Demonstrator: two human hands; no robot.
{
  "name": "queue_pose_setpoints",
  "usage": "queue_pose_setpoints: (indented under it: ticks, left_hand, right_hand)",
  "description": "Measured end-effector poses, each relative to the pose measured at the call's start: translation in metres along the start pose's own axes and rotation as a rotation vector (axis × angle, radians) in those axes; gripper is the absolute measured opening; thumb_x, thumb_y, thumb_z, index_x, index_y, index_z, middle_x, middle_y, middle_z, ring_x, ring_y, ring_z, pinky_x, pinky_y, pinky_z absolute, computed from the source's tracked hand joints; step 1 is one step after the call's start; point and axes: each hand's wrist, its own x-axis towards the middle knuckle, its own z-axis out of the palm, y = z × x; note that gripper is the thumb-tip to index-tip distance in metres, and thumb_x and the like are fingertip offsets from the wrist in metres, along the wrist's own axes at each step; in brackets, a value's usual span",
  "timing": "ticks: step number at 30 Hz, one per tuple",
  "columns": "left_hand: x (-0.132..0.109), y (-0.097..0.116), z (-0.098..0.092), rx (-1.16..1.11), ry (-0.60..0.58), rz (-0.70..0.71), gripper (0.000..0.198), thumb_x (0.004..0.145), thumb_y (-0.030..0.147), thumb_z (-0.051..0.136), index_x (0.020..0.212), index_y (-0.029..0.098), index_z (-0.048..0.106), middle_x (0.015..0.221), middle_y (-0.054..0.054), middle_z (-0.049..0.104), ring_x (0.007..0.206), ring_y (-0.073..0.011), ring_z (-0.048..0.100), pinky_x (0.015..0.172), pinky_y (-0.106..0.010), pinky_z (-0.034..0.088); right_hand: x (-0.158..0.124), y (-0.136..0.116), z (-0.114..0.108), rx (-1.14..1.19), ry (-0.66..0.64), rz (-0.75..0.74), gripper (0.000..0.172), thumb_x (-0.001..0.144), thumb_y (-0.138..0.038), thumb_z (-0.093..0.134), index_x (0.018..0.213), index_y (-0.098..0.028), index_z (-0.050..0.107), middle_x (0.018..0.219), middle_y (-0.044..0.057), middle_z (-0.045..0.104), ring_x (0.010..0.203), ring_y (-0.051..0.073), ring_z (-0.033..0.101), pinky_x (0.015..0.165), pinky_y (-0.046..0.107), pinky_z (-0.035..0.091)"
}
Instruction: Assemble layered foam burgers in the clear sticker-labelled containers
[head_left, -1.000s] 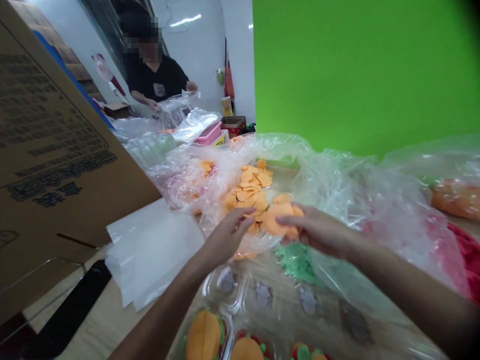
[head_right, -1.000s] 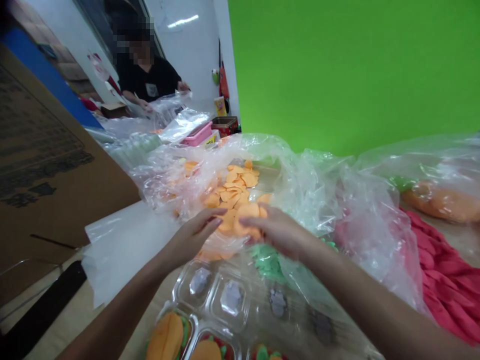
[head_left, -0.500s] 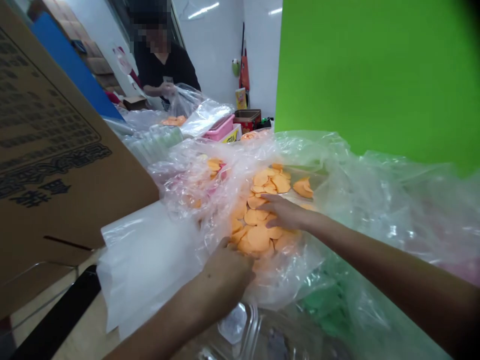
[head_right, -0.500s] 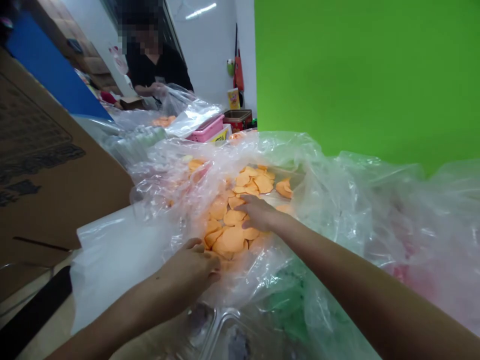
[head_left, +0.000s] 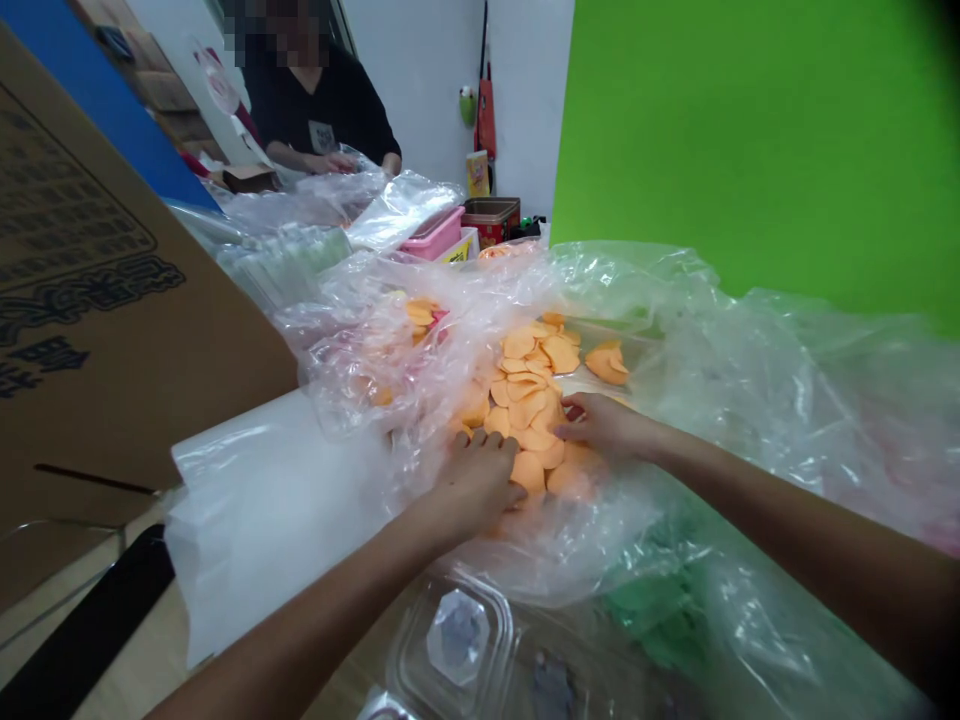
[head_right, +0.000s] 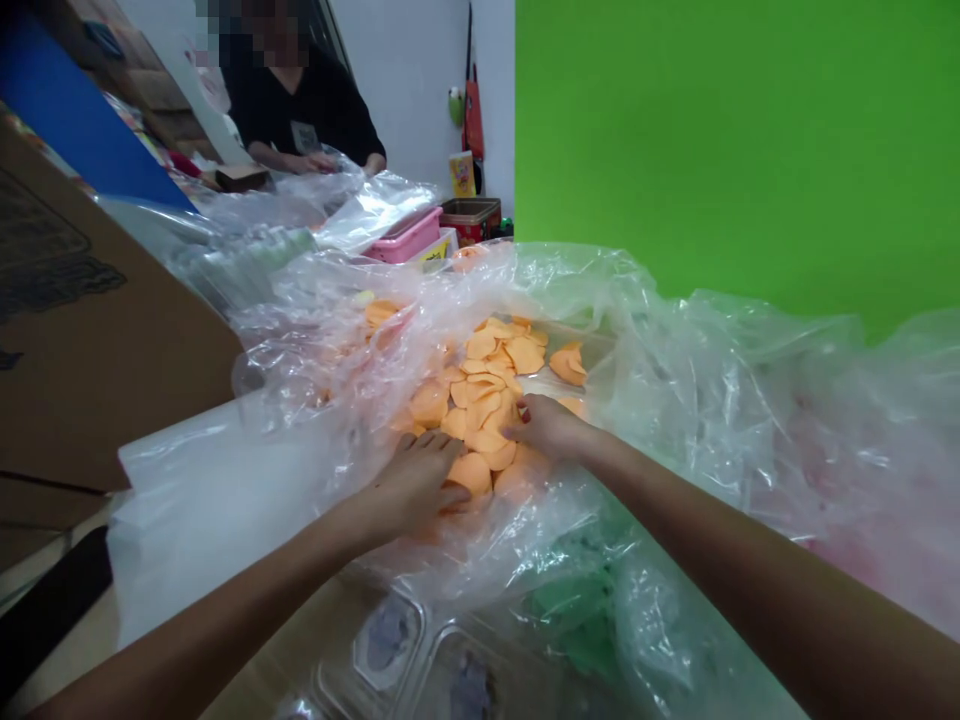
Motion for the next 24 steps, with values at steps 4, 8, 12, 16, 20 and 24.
queue_pose_setpoints:
  ticks: [4, 8, 12, 16, 20, 24]
  left_hand:
    - [-0.009, 0.005, -0.010, -0.156, 0.051, -0.028, 0.019, 0.076, 0.022, 0.051, 0.093, 0.016, 0.055, 0.090, -0.007, 0.063, 0.090, -0.0225, 0.056, 0.082, -0.038, 0.040]
    - [-0.022, 0.011, -0.035, -0.618, 0.053, -0.059, 0.028, 0.086, 0.032, 0.039, 0.105, 0.014, 0.049, 0.093, -0.007, 0.062, 0.079, -0.0158, 0.060, 0.068, -0.029, 0.048]
    - [-0.055, 0.022, -0.047, -0.839, 0.336, 0.081, 0.016, 0.082, 0.023, 0.050, 0.096, 0.021, 0.059, 0.106, -0.004, 0.058, 0.099, -0.0170, 0.054, 0.087, -0.032, 0.042]
    - [-0.101, 0.034, -0.048, -0.806, 0.424, 0.178, 0.037, 0.080, 0.012, 0.051, 0.109, 0.034, 0.054, 0.131, 0.000, 0.039, 0.118, -0.0183, 0.039, 0.098, -0.032, 0.034]
    - [-0.140, 0.050, -0.051, -1.310, 0.082, 0.051, 0.055, 0.080, 0.019, 0.055, 0.128, 0.035, 0.033, 0.128, -0.003, 0.046, 0.114, -0.0196, 0.046, 0.092, -0.032, 0.042]
    - [-0.165, 0.055, -0.052, -1.416, 0.172, -0.154, 0.026, 0.079, 0.023, 0.057, 0.105, 0.022, 0.057, 0.102, -0.002, 0.063, 0.093, -0.0166, 0.058, 0.081, -0.027, 0.046]
  right_hand:
    - [-0.012, -0.010, -0.008, 0.120, -0.032, 0.052, 0.015, 0.065, -0.028, 0.062, 0.067, -0.014, 0.058, 0.063, 0.003, 0.058, 0.063, 0.020, 0.057, 0.057, 0.030, 0.042]
    - [-0.042, -0.037, -0.014, 0.389, -0.103, 0.018, 0.024, 0.079, -0.038, 0.046, 0.076, -0.017, 0.057, 0.078, 0.004, 0.062, 0.072, 0.016, 0.059, 0.068, 0.028, 0.047]
    - [-0.089, -0.072, -0.019, 0.766, -0.367, 0.062, 0.042, 0.085, -0.049, 0.034, 0.083, -0.013, 0.057, 0.077, 0.007, 0.063, 0.065, 0.013, 0.062, 0.069, 0.031, 0.052]
    - [-0.131, -0.096, -0.018, 1.036, -0.400, -0.092, 0.019, 0.078, -0.025, 0.059, 0.095, -0.019, 0.059, 0.088, 0.002, 0.064, 0.076, 0.009, 0.061, 0.070, 0.020, 0.050]
    - [-0.158, -0.111, -0.005, 0.985, -0.359, -0.155, 0.023, 0.077, -0.022, 0.059, 0.100, -0.025, 0.059, 0.088, 0.000, 0.066, 0.081, 0.011, 0.062, 0.073, 0.023, 0.050]
    - [-0.171, -0.117, 0.011, 0.751, -0.324, -0.166, 0.024, 0.075, -0.034, 0.061, 0.098, -0.028, 0.060, 0.088, 0.001, 0.067, 0.077, 0.016, 0.064, 0.065, 0.026, 0.053]
